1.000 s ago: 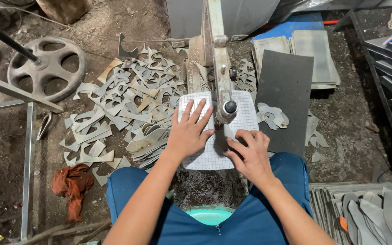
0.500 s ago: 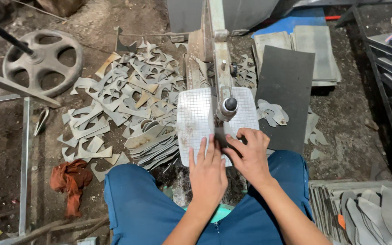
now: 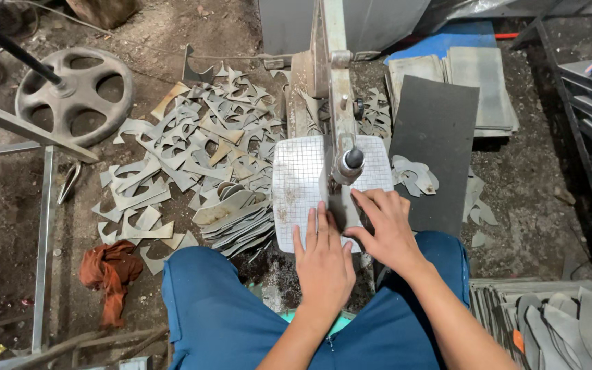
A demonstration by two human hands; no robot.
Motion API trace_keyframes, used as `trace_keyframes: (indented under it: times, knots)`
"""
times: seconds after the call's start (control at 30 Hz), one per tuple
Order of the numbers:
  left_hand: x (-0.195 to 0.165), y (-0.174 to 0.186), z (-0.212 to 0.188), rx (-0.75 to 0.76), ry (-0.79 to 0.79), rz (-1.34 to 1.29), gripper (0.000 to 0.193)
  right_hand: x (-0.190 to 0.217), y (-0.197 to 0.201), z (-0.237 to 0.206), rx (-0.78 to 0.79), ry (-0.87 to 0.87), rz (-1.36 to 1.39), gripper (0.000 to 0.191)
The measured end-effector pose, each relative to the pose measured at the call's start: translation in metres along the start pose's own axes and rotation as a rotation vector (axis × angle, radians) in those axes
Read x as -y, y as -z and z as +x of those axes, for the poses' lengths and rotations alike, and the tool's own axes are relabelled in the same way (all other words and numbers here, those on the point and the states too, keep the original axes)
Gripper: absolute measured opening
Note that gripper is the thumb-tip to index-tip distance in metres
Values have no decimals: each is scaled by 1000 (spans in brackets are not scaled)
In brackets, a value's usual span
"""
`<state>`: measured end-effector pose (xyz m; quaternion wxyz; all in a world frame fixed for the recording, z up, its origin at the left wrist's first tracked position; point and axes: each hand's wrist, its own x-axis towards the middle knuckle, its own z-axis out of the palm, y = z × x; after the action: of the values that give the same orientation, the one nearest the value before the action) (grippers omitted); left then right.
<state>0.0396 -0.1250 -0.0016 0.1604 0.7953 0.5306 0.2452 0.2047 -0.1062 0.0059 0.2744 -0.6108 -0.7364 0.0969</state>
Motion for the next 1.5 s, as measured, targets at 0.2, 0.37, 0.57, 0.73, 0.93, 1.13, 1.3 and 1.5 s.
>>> trace_keyframes:
  times: [0.2, 0.37, 0.57, 0.73, 0.93, 1.13, 1.3, 1.5]
  knots:
    - [9, 1, 3, -22, -1, 50, 61, 3, -4, 3, -11, -49, -28, 74]
    - [10, 1, 5, -9, -5, 51, 62, 6, -6, 4, -31, -65, -27, 73]
    - [11, 2, 6, -17, -17, 46, 63, 11, -7, 6, -42, -108, -18, 71]
    - [14, 1, 8, -5, -14, 42, 64, 15, -9, 7, -54, -137, -37, 81]
    - [18, 4, 10, -8, -19, 27, 65, 15, -9, 13, -22, -146, -83, 86]
    - [21, 9, 12, -13, -33, 26, 67, 17, -12, 15, -42, -152, -104, 87]
    - [23, 11, 15, -34, -36, -1, 67, 16, -17, 15, -89, -146, -110, 81]
    - [26, 13, 21, -64, -36, 3, 64, 18, -23, 13, -133, -156, -122, 74]
